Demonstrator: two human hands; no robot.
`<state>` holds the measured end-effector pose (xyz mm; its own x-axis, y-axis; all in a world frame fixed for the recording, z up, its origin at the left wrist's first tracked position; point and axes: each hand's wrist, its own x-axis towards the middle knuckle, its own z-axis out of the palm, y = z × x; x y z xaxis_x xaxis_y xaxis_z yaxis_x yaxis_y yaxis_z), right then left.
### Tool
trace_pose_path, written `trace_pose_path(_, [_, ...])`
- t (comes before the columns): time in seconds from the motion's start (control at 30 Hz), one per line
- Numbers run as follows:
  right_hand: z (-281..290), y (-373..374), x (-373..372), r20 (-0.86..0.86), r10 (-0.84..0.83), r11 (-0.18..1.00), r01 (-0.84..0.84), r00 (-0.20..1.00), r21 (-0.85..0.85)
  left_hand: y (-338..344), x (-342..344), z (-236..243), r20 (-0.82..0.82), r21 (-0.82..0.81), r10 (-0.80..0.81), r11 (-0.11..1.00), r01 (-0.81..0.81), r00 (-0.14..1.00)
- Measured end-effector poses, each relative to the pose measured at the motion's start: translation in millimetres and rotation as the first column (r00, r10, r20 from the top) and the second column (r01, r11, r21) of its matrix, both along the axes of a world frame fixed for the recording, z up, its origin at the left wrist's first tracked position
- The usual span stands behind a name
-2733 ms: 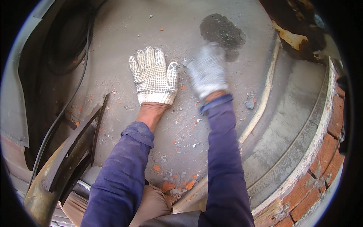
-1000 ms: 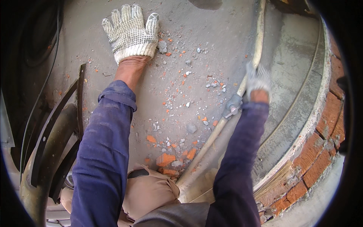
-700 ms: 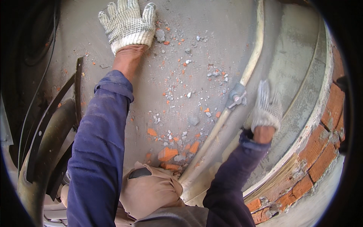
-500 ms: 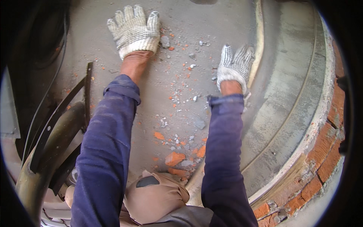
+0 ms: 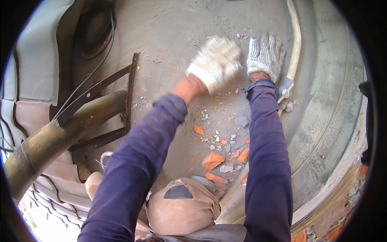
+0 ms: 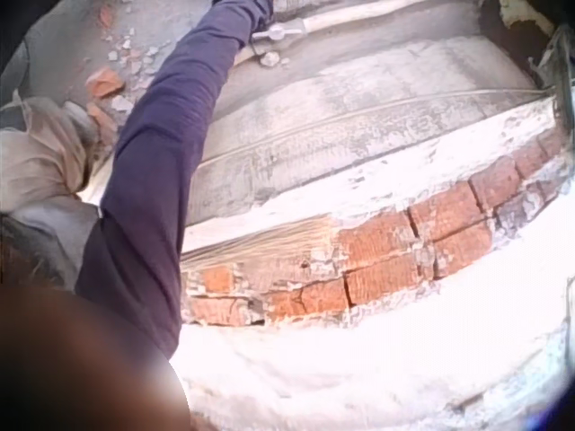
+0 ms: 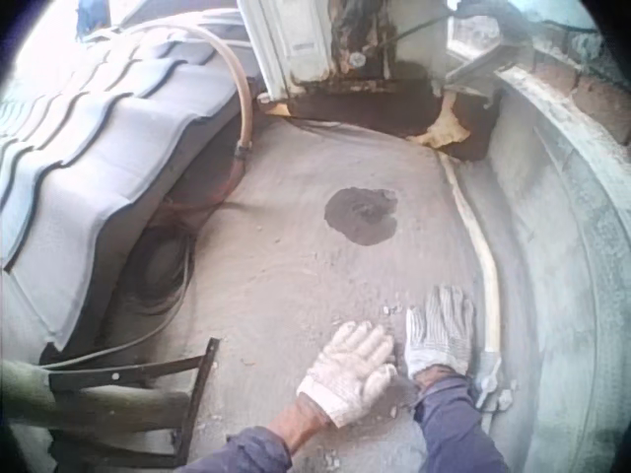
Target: The person sweeps debris on a rooftop using a straw broom and collects broken bricks and dust into a white bucket. They repeatedly sweep, pick up debris by hand, and place it into the bucket.
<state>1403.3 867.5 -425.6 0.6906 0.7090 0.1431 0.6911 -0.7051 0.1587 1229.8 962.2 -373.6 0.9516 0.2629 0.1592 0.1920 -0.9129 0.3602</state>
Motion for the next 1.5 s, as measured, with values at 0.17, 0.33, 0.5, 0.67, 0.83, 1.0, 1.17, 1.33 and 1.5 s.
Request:
trace_pose_path(0.17, [1.3, -2.4, 3.9, -0.039, 0.104, 0.994, -0.103, 0.994, 0.034, -89.2, -59.8, 25.1, -0.017, -0.433, -0.180, 0.888, 0.155, 0.984])
trace_pose_path(0.33, [32.9, -6.7, -31.6, -0.084, 0.213, 0.976, -0.215, 0.973, -0.016, -46.1, -114.5, 20.5, 0.061, 0.207, 0.293, 0.931, -0.299, 0.954])
trace_pose_path(0.5, [58.6, -36.1, -124.0, -0.267, 0.465, 0.843, -0.514, 0.844, -0.157, -95.6, -135.4, 11.5, -0.227, -0.161, 0.117, 0.975, -0.156, 0.967])
trace_pose_path(0.67, [37.1, -40.1, -107.5, -0.406, 0.285, 0.945, -0.325, 0.868, -0.033, -65.6, -164.8, -0.6, 0.093, 0.412, 0.564, 0.728, -0.547, 0.821])
trace_pose_path(0.83, [32.7, 17.2, -49.0, -0.273, -0.097, 0.980, 0.140, 0.957, 0.144, -53.3, -171.5, -24.7, -0.237, 0.304, 0.918, 0.380, -0.874, 0.317])
trace_pose_path(1.0, [59.9, 40.4, -143.2, -0.287, 0.466, 0.808, -0.535, 0.837, -0.247, -106.7, -163.0, -3.4, -0.147, 0.018, 0.457, 0.888, -0.460, 0.877])
trace_pose_path(1.17, [74.1, -2.0, -202.2, -0.618, 0.694, 0.487, -0.873, 0.368, 0.027, -92.9, -181.2, 97.5, -0.410, -0.131, 0.349, 0.892, -0.434, 0.842])
trace_pose_path(1.33, [54.9, 54.2, -194.9, -0.642, 0.545, 0.829, -0.465, 0.540, 0.312, -93.4, -175.4, 180.8, -0.692, -0.337, 0.080, 0.843, -0.419, 0.717])
trace_pose_path(1.5, [55.8, 96.5, -265.6, -0.365, 0.458, 0.886, -0.449, 0.810, 0.117, -92.4, -203.7, 200.8, -0.686, -0.243, 0.071, 0.916, -0.320, 0.724])
